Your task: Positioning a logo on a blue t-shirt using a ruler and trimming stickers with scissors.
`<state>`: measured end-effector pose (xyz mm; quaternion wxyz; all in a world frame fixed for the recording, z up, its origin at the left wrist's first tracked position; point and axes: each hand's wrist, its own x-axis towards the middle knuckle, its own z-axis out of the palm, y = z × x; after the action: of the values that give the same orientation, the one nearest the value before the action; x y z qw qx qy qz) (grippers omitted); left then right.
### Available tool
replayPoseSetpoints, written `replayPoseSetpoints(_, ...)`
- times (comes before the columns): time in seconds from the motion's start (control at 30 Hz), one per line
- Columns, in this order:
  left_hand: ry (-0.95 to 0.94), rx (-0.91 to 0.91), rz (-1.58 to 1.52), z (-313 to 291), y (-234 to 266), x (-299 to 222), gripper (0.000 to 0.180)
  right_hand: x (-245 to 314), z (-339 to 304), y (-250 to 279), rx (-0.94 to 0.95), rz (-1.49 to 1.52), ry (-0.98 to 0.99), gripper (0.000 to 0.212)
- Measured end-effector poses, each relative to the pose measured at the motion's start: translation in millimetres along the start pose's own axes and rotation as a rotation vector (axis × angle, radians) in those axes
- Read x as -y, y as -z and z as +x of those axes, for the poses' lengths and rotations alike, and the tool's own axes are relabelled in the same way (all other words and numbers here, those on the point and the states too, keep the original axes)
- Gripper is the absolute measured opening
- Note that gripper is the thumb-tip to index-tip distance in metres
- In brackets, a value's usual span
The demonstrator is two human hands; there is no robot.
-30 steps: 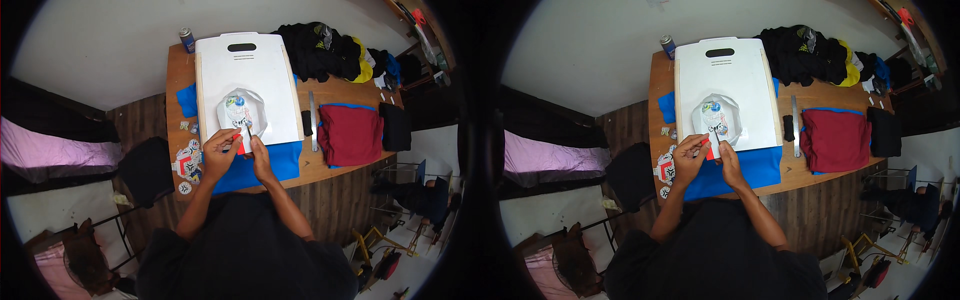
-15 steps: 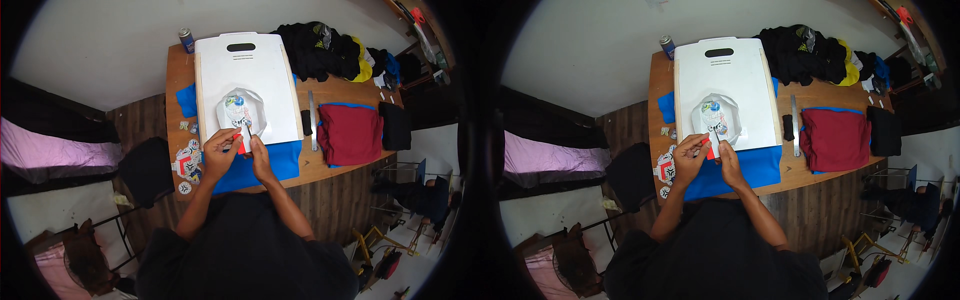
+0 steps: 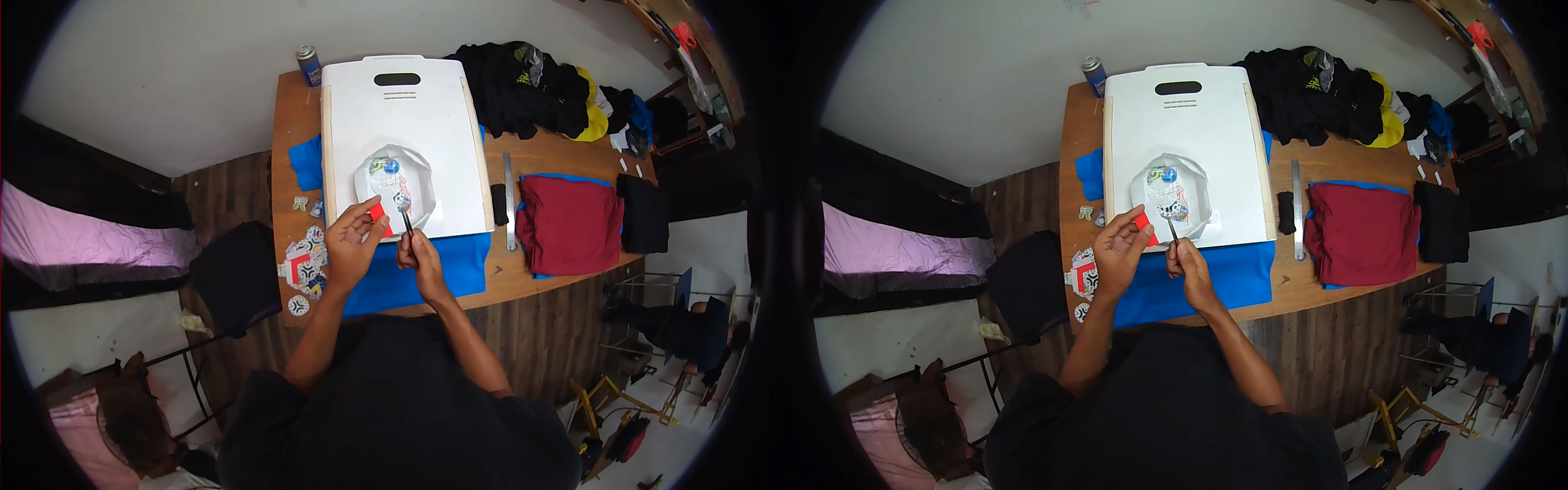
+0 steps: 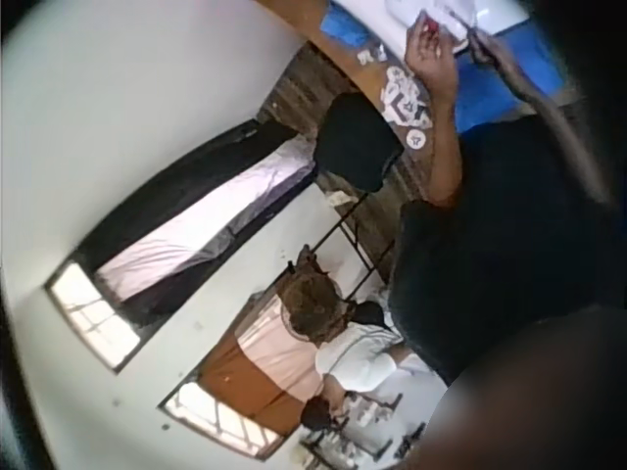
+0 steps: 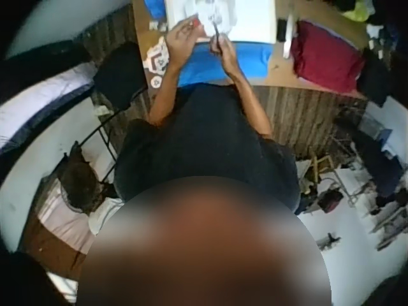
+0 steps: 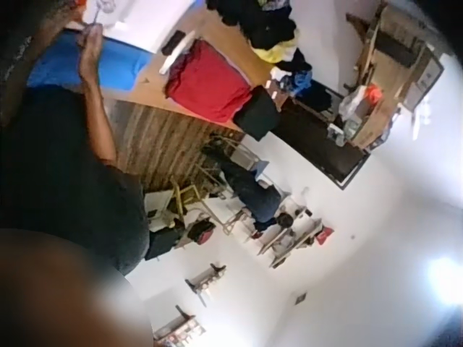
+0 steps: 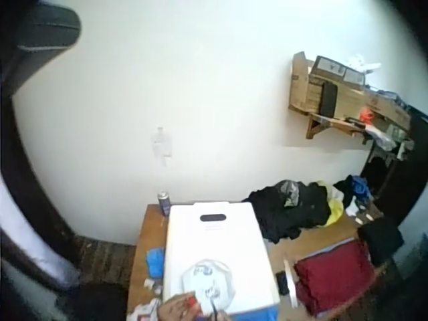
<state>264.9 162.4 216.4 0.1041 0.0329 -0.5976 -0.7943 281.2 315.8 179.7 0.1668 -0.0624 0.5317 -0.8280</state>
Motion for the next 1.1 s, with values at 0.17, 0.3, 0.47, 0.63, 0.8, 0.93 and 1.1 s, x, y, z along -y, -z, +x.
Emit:
replayPoseSetpoints(0.17, -0.039, -0.008, -0.028, -3.0, 1.0, 2.5, 0.031, 0.3, -5.5, 0.1, 0.032, 0.045, 0.0, 0.035)
replayPoseSetpoints(0.3, -0.035, -0.018, 0.004, -4.4, 2.4, 6.5, 0.031, 2.0, -6.6, -5.4, 0.045, 0.045, -0.019, 0.035)
replayPoseSetpoints(0.47, -0.083, -0.004, 0.072, -3.8, -3.7, -2.2, 0.031, 2.0, -5.5, -10.8, 0.037, 0.054, -0.001, 0.035)
replayPoseSetpoints(0.63, -0.108, 0.025, 0.14, -5.7, -5.3, -6.3, 0.033, 7.5, -3.0, -14.5, 0.041, 0.028, 0.057, 0.036)
replayPoseSetpoints(0.8, -0.105, 0.017, 0.142, -5.9, -5.5, -6.3, 0.033, 6.9, -2.1, -16.2, 0.011, 0.0, 0.058, 0.037)
replayPoseSetpoints(0.93, -0.126, -0.015, 0.124, -4.1, -4.4, -2.5, 0.034, 4.1, -2.8, -10.5, 0.007, 0.071, 0.034, 0.037)
replayPoseSetpoints(1.1, -0.145, -0.014, 0.073, -2.1, -10.9, -12.0, 0.037, -1.5, -9.8, -4.4, 0.026, 0.084, 0.037, 0.033)
